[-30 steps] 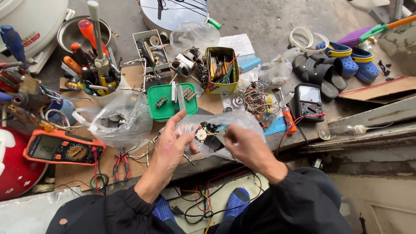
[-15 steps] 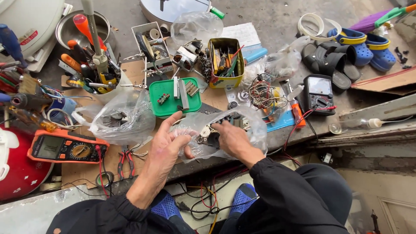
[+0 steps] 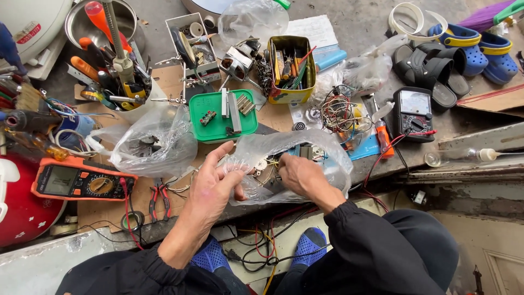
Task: The person sits on the ground and sorts through a plastic bag of electronic components, including wires, relays, and small metal parts. They pick up and examine various items, separating them and placing some into a green container or onto the work surface.
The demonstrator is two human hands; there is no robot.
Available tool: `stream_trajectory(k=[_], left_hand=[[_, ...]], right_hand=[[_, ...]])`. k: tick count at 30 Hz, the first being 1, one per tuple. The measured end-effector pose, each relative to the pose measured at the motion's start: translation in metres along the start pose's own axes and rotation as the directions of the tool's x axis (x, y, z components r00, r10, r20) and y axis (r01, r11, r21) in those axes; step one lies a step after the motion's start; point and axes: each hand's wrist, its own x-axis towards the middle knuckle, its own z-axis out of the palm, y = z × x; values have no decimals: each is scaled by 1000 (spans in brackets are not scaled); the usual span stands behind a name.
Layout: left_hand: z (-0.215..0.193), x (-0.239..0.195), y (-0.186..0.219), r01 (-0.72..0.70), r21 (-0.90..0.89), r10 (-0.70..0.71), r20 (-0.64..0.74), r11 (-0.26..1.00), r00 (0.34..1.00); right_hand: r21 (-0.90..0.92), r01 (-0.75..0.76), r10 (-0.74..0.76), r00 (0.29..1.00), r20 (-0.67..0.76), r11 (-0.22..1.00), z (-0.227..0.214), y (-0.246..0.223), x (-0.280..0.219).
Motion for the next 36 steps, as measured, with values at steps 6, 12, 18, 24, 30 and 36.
stream_trajectory(k=[6,12,18,24,30,36], left_hand=[[-1,3,-3,-9,39,9,-2,999,1000],[2,2,4,1,33,-1,-7,999,1000],[3,1,4,20,29,-19,-29,999,999],[5,8,-4,28,116,-30,13,993,999],[4,9,-5,95,47,-96,28,994,995],[0,14,-1,170,-4,-170,-8,985,985]], right_hand=[[-164,-60,58,998,-17,985,46,29,49],[-442,140,-215,968,-125,886,56,29,48],[-502,66,-192,960,-203,862,63,32,40],[-446,56,-208,931,-299,893,71,26,28],[-381,192,-354,834,-422,905,72,23,26],[-289,86,-193,910,-366,953,67,31,30]])
